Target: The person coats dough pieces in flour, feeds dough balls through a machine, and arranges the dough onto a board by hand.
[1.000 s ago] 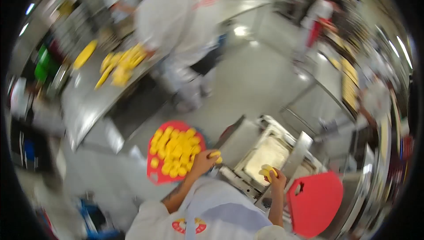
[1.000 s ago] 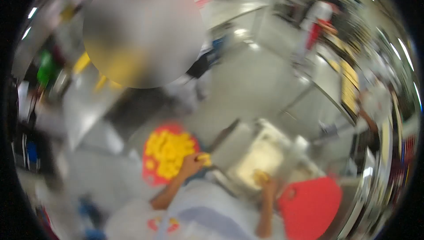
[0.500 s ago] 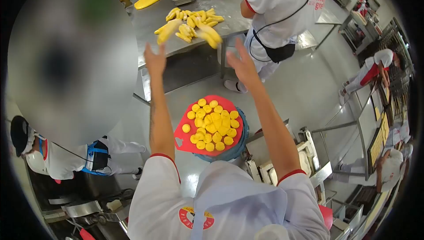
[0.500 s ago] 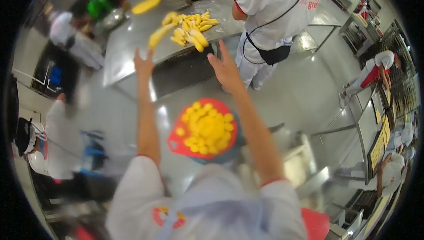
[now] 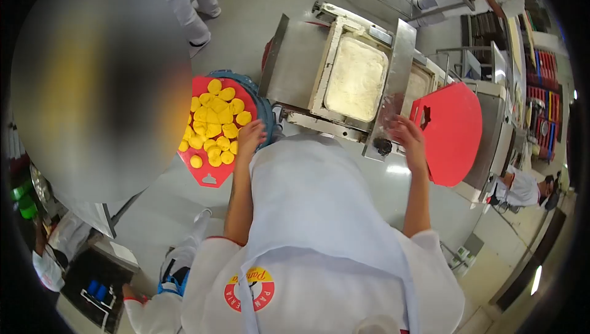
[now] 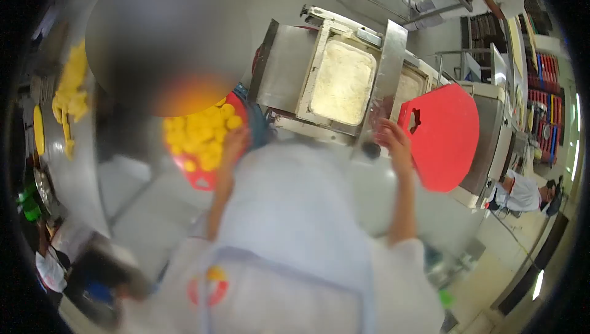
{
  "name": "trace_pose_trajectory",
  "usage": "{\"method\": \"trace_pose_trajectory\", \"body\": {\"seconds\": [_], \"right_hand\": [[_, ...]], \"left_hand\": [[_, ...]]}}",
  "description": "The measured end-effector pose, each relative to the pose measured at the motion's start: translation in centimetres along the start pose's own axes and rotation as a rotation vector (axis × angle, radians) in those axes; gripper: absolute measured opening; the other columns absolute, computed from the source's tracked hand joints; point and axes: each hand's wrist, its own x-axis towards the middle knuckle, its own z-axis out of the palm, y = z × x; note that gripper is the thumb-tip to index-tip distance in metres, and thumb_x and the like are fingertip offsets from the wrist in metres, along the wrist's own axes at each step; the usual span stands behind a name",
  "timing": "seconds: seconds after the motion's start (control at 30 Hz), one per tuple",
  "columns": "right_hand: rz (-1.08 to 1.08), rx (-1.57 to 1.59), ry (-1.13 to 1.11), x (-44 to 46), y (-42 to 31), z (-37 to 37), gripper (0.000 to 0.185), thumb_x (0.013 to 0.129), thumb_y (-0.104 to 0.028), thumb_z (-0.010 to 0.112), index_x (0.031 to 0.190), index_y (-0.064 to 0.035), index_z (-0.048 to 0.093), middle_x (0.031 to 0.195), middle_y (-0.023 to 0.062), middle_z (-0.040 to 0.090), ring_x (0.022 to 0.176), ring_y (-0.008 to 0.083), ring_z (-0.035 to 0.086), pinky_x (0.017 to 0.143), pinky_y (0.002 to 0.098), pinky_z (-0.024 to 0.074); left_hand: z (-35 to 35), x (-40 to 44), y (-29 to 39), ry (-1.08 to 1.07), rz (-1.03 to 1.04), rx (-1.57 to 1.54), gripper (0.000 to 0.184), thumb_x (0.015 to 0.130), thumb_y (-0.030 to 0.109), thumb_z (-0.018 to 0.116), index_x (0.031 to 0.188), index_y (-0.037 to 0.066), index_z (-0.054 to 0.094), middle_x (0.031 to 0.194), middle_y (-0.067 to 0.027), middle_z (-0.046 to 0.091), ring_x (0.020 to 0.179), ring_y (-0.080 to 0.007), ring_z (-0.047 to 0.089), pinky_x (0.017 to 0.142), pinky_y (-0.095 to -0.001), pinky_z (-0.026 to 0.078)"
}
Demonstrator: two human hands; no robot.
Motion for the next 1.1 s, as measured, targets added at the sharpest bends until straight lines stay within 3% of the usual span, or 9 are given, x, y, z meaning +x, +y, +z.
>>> {"method": "trace_pose_trajectory", "body": {"seconds": [0.13, 0.27, 0.47, 0.6, 0.77, 0.83, 0.9, 1.03, 1.1], "right_hand": [[-0.048, 0.2, 0.262, -4.8, 1.1, -4.2, 0.036, 0.103, -0.024, 0.055, 0.132, -0.003, 0.058, 0.115, 0.0081, 0.067, 0.098, 0.0186, 0.068, 0.086, 0.0335, 0.0539], [-0.05, 0.355, 0.331, -8.8, 6.2, -4.0, 0.035, 0.103, -0.024, 0.056, 0.131, -0.0031, 0.059, 0.114, 0.01, 0.066, 0.097, 0.0219, 0.068, 0.085, 0.0352, 0.0547], [0.053, 0.475, 0.398, -14.4, 12.0, -5.9, 0.034, 0.103, -0.022, 0.055, 0.128, 0.001, 0.059, 0.111, 0.0106, 0.066, 0.094, 0.0205, 0.068, 0.083, 0.0332, 0.0553], [-0.004, 0.486, 0.548, -16.5, 15.0, -11.4, 0.033, 0.103, -0.021, 0.055, 0.127, 0.0007, 0.06, 0.109, 0.0098, 0.066, 0.09, 0.0192, 0.068, 0.082, 0.0318, 0.0557], [-0.082, 0.511, 0.742, -19.7, 20.2, -20.1, 0.031, 0.103, -0.02, 0.055, 0.126, -0.0005, 0.061, 0.107, 0.009, 0.066, 0.084, 0.018, 0.067, 0.079, 0.0317, 0.0563], [-0.096, 0.518, 0.819, -20.5, 21.9, -23.8, 0.032, 0.102, -0.021, 0.056, 0.126, -0.0003, 0.061, 0.105, 0.009, 0.066, 0.083, 0.018, 0.067, 0.078, 0.0321, 0.0565], [-0.121, 0.516, 0.886, -21.0, 22.9, -27.4, 0.034, 0.101, -0.023, 0.058, 0.126, 0.0008, 0.06, 0.103, 0.0092, 0.065, 0.083, 0.0185, 0.066, 0.078, 0.0326, 0.0567], [-0.142, 0.642, 0.86, -18.3, 26.0, -32.5, 0.042, 0.1, -0.029, 0.06, 0.128, 0.0026, 0.057, 0.099, 0.0095, 0.066, 0.083, 0.0203, 0.066, 0.076, 0.033, 0.0564], [-0.128, 0.695, 0.734, -16.6, 25.3, -34.0, 0.045, 0.1, -0.031, 0.06, 0.13, 0.0025, 0.055, 0.099, 0.0099, 0.066, 0.083, 0.0214, 0.066, 0.076, 0.0335, 0.0561]], "left_hand": [[5.5, 5.6, 4.1, -0.224, 0.154, 0.306, 0.03, 0.096, 0.017, 0.062, 0.121, 0.001, 0.065, 0.095, -0.0078, 0.069, 0.075, -0.0133, 0.065, 0.064, -0.0268, 0.055], [9.6, 9.7, 7.5, -0.153, 0.378, 0.489, 0.028, 0.095, 0.017, 0.063, 0.12, 0.005, 0.068, 0.093, -0.0061, 0.069, 0.075, -0.0116, 0.064, 0.061, -0.0261, 0.053], [21.0, 2.3, 13.6, -0.308, 0.495, 0.656, 0.029, 0.096, 0.017, 0.064, 0.12, 0.001, 0.067, 0.09, -0.0054, 0.068, 0.074, -0.011, 0.062, 0.067, -0.0266, 0.054], [30.1, -1.5, 11.6, -0.572, 0.638, 0.556, 0.031, 0.097, 0.021, 0.065, 0.121, 0.001, 0.066, 0.097, -0.0078, 0.067, 0.078, -0.0119, 0.063, 0.066, -0.0261, 0.054], [41.7, -4.9, 7.7, -0.633, 0.318, 0.426, 0.057, 0.097, 0.029, 0.066, 0.137, -0.006, 0.047, 0.106, -0.0114, 0.065, 0.088, -0.0153, 0.066, 0.074, -0.0291, 0.056], [44.5, -4.7, 6.2, -0.765, 0.426, 0.419, 0.052, 0.096, 0.03, 0.067, 0.132, -0.003, 0.049, 0.107, -0.0116, 0.065, 0.091, -0.0171, 0.066, 0.077, -0.0316, 0.056], [46.9, -6.0, 6.0, -0.701, 0.05, 0.109, 0.041, 0.097, 0.029, 0.067, 0.125, 0.003, 0.052, 0.108, -0.0111, 0.065, 0.095, -0.0202, 0.067, 0.081, -0.0375, 0.056], [48.2, -5.8, 4.8, -0.591, 0.14, 0.23, 0.038, 0.097, 0.026, 0.065, 0.125, 0.004, 0.052, 0.104, -0.0065, 0.064, 0.094, -0.0189, 0.067, 0.076, -0.0412, 0.057], [47.1, -7.1, 3.3, -0.664, 0.342, 0.255, 0.037, 0.097, 0.026, 0.065, 0.125, 0.005, 0.053, 0.1, -0.0041, 0.062, 0.093, -0.0187, 0.066, 0.075, -0.0415, 0.058]]}}
